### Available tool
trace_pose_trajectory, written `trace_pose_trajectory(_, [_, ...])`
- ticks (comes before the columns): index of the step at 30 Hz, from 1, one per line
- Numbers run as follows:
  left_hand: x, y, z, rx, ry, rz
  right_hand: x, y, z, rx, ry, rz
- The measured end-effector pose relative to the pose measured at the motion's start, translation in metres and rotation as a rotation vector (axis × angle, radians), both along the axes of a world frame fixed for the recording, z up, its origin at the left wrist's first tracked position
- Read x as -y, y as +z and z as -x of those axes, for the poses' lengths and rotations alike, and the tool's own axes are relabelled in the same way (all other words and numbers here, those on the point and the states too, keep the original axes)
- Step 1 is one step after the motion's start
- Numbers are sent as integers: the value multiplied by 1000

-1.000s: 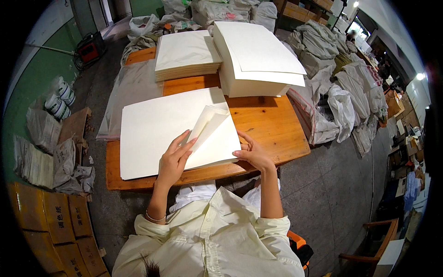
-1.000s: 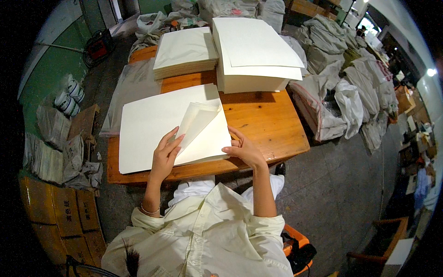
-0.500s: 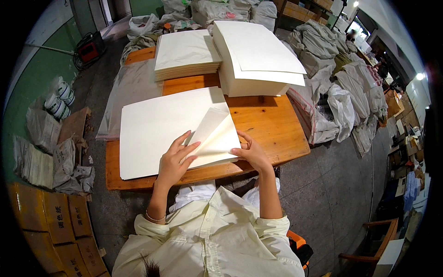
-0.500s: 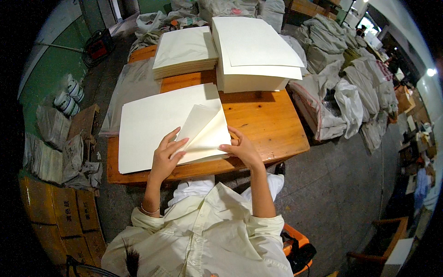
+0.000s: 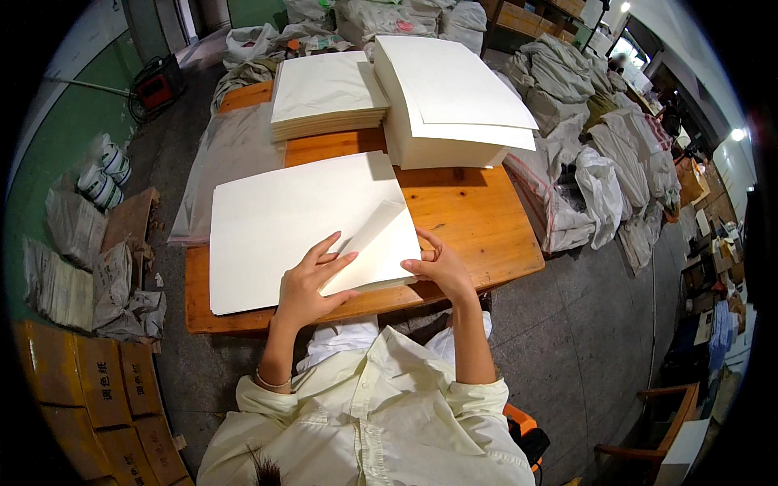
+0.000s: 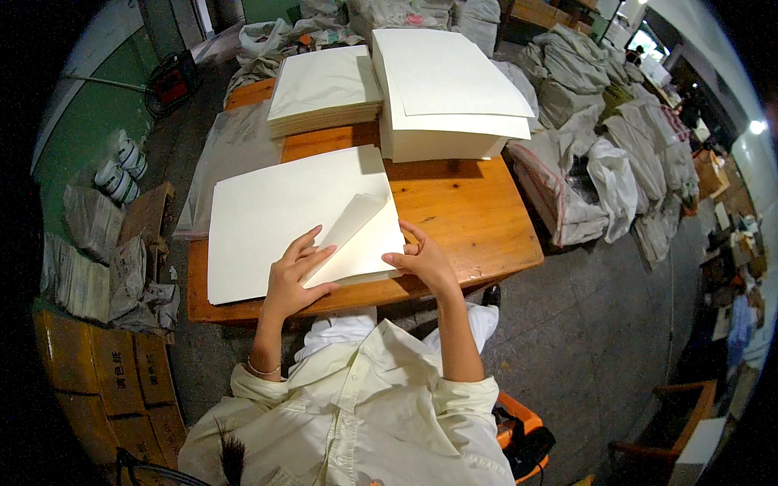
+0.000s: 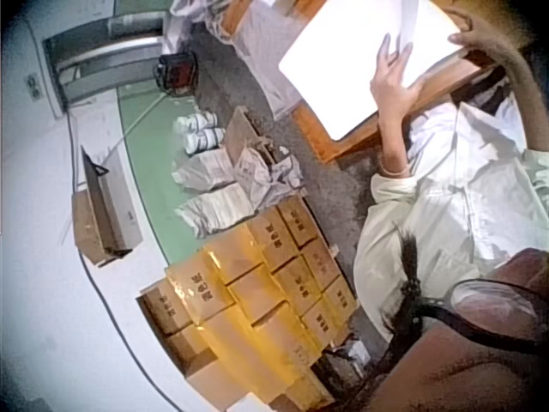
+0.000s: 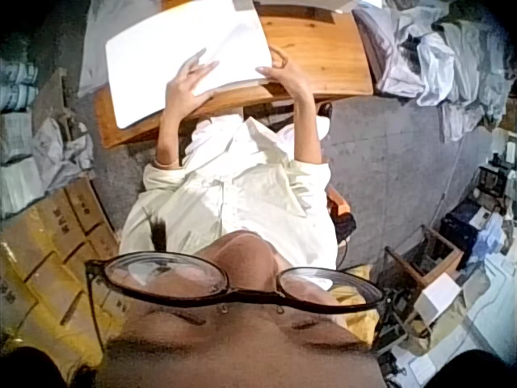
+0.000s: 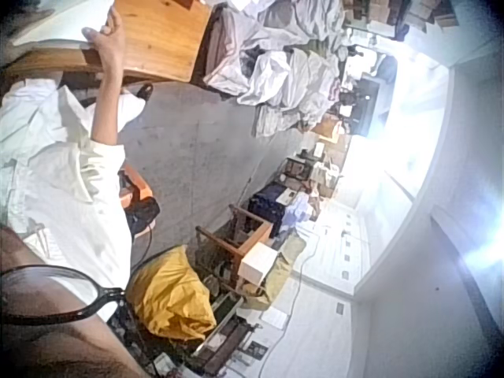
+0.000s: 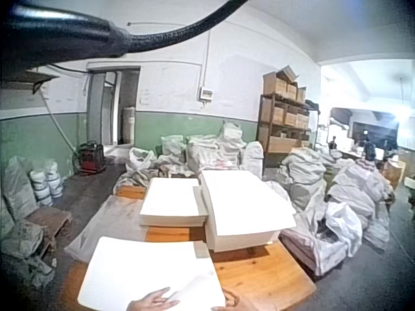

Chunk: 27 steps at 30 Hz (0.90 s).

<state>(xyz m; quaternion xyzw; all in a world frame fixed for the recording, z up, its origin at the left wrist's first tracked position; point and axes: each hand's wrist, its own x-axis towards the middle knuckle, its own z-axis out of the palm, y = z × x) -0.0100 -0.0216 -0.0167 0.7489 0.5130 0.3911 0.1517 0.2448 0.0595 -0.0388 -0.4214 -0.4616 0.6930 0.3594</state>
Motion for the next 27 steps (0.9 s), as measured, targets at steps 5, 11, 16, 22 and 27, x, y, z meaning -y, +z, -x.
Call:
trace_pose_trajectory(5, [-2, -4, 2, 29, 3, 29, 2, 4, 5, 37, -37, -13])
trace_pose_trajectory(11, [-3, -9, 3, 81, 42, 10, 2, 8, 5, 25, -52, 49])
trace_pose_trajectory(16, [-4, -10, 3, 118, 122, -26, 0, 0, -8, -113, 54, 75])
trace_pose_trajectory(22, [-3, -14, 6, 8, 104, -55, -4, -4, -7, -74, 62, 66])
trace_pose_trajectory(27, [2, 3, -1, 68, -14, -10, 0, 4, 1, -21, -4, 45])
